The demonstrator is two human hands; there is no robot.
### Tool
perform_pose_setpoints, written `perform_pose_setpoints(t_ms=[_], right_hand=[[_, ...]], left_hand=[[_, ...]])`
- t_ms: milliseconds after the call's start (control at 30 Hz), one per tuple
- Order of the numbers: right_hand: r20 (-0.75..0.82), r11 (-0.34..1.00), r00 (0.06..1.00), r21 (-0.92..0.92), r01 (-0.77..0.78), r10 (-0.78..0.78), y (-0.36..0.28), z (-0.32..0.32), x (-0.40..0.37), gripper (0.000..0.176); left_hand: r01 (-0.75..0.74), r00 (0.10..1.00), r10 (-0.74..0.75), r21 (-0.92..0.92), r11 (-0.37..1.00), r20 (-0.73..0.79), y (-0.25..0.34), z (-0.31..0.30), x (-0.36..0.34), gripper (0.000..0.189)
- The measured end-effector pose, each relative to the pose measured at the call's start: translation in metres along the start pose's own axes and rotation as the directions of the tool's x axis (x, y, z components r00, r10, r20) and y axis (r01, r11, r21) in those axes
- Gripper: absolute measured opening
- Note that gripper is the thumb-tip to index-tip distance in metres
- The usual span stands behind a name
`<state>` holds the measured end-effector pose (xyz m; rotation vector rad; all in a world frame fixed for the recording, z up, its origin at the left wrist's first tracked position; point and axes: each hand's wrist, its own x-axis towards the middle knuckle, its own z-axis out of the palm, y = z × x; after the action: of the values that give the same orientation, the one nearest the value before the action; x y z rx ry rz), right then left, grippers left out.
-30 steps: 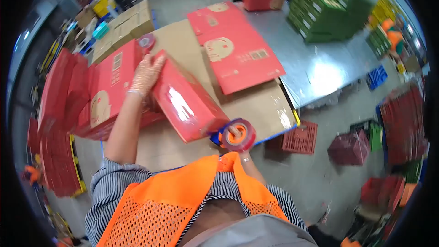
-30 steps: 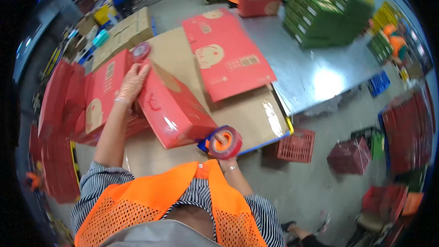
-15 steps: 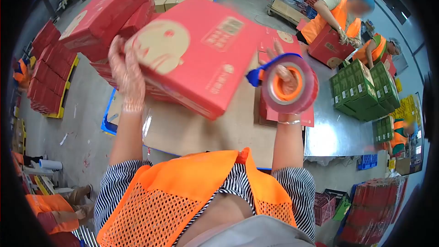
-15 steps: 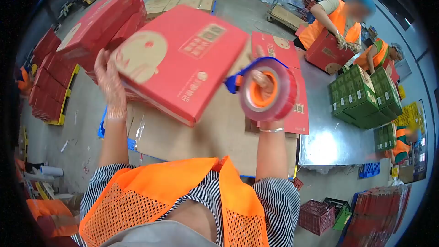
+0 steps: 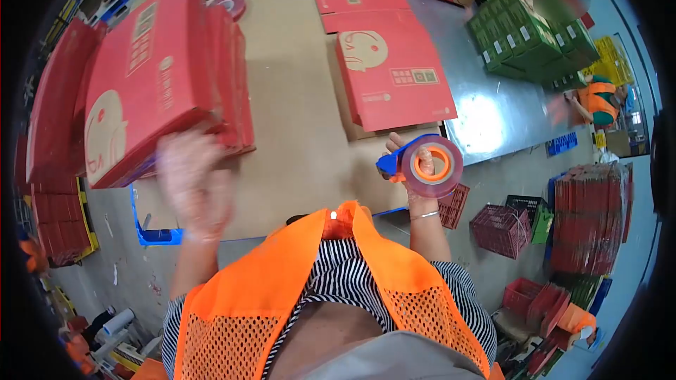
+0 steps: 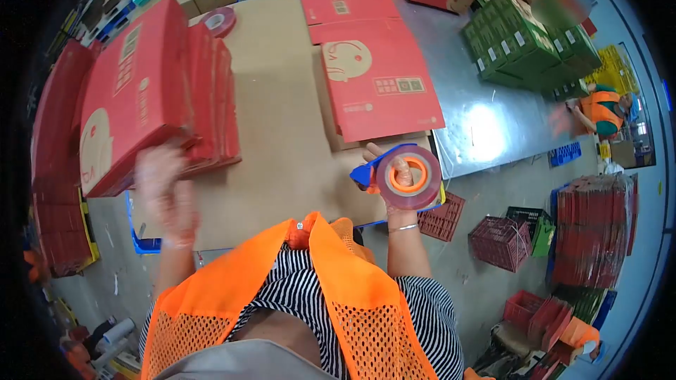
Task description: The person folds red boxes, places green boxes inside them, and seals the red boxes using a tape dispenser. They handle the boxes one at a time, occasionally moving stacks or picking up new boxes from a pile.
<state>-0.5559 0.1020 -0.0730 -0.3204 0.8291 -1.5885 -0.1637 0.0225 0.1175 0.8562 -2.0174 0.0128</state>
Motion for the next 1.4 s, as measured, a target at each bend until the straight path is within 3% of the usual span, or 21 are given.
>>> perform_pose_setpoints(t_ms=[33,67,200,267,367,433,467,533,567,600,667,700,767,800,867,967,1100,1167,1233,1300,1400], right_hand=[[-0.072,0.997,0.997,0.074,0.009,-0.004,-0.002,-0.016,-0.001,0.074],[-0.14,0.989,0.99,0.146,0.025,-0.004,-0.004,-0.028,-0.004,0.071],[-0.192,0.997,0.978,0.018,0.081,-0.076,-0.028,-0.062,0.007,0.065],[-0.352,0.997,0.934,0.016,0.073,-0.063,-0.039,-0.076,0.018,0.042],[-0.327,0.985,0.937,-0.159,0.072,-0.121,-0.051,-0.104,0.037,0.034],[-0.285,0.949,0.943,-0.305,0.079,-0.17,-0.059,-0.115,0.056,0.029],[-0.262,0.923,0.946,-0.377,0.082,-0.191,-0.064,-0.12,0.067,0.026],[-0.222,0.862,0.948,-0.498,0.093,-0.23,-0.077,-0.129,0.089,0.021],[-0.212,0.836,0.948,-0.542,0.089,-0.238,-0.082,-0.136,0.096,0.019],[-0.205,0.82,0.95,-0.567,0.083,-0.237,-0.087,-0.144,0.1,0.017],[-0.155,0.836,0.966,-0.541,0.094,-0.208,-0.085,-0.177,0.095,0.016],[-0.092,0.847,0.973,-0.515,0.134,-0.21,-0.09,-0.196,0.101,0.015],[-0.013,0.832,0.993,-0.548,0.09,-0.116,-0.111,-0.207,0.109,0.015],[0.008,0.811,0.998,-0.582,0.057,-0.064,-0.122,-0.202,0.111,0.015],[0.054,0.786,0.998,-0.617,0.04,-0.008,-0.139,-0.183,0.122,0.016],[0.133,0.763,0.991,-0.642,0.081,0.006,-0.159,-0.135,0.144,0.018],[0.262,0.752,0.965,-0.629,0.197,-0.034,-0.202,-0.049,0.159,0.021],[0.324,0.742,0.946,-0.628,0.233,-0.023,-0.219,-0.003,0.154,0.022],[0.381,0.731,0.925,-0.633,0.256,0.006,-0.223,0.041,0.149,0.024],[0.431,0.728,0.901,-0.632,0.267,0.044,-0.211,0.087,0.144,0.025],[0.489,0.731,0.865,-0.631,0.259,0.115,-0.176,0.145,0.139,0.027]], left_hand=[[-0.078,0.985,0.07,0.042,0.996,0.159,0.006,0.041,-0.003,0.024],[-0.001,0.957,0.043,-0.145,0.99,0.286,0.017,0.078,0.006,0.028],[0.216,0.906,-0.121,-0.197,0.956,0.405,-0.001,0.251,0.013,0.029],[0.191,0.913,-0.114,-0.164,0.968,0.391,-0.017,0.322,0.042,0.028],[0.16,0.884,-0.128,-0.035,0.986,0.45,-0.052,0.421,0.102,0.04],[0.283,0.772,-0.36,0.223,0.933,0.524,-0.067,0.467,0.137,0.057],[0.292,0.778,-0.368,0.225,0.93,0.509,-0.07,0.483,0.141,0.057],[0.338,0.669,-0.549,0.452,0.825,0.501,-0.078,0.507,0.145,0.071],[0.226,0.734,-0.49,0.511,0.83,0.471,-0.08,0.511,0.137,0.079],[0.238,0.723,-0.505,0.517,0.822,0.471,-0.082,0.518,0.131,0.079],[0.361,0.438,-0.623,0.508,0.782,0.648,-0.07,0.496,0.134,0.077],[0.375,0.426,-0.646,0.526,0.763,0.633,-0.063,0.474,0.136,0.077],[0.474,0.101,-0.693,0.577,0.665,0.714,-0.037,0.424,0.123,0.078],[0.49,0.082,-0.713,0.595,0.638,0.697,-0.04,0.409,0.095,0.078],[0.561,0.227,-0.777,0.574,0.597,0.587,-0.047,0.376,0.022,0.079],[0.765,0.052,-0.875,0.544,0.344,0.481,0.005,0.318,-0.002,0.082],[0.853,-0.062,-0.912,0.496,0.163,0.406,0.008,0.31,-0.069,0.083],[0.91,-0.041,-0.828,0.363,0.2,0.56,0.007,0.315,-0.115,0.067],[0.861,0.19,-0.797,0.293,0.416,0.574,0.029,0.331,-0.165,0.045],[0.729,0.155,-0.762,0.447,0.518,0.629,0.046,0.334,-0.177,0.032],[0.754,0.13,-0.745,0.423,0.503,0.654,0.038,0.317,-0.174,0.033]])
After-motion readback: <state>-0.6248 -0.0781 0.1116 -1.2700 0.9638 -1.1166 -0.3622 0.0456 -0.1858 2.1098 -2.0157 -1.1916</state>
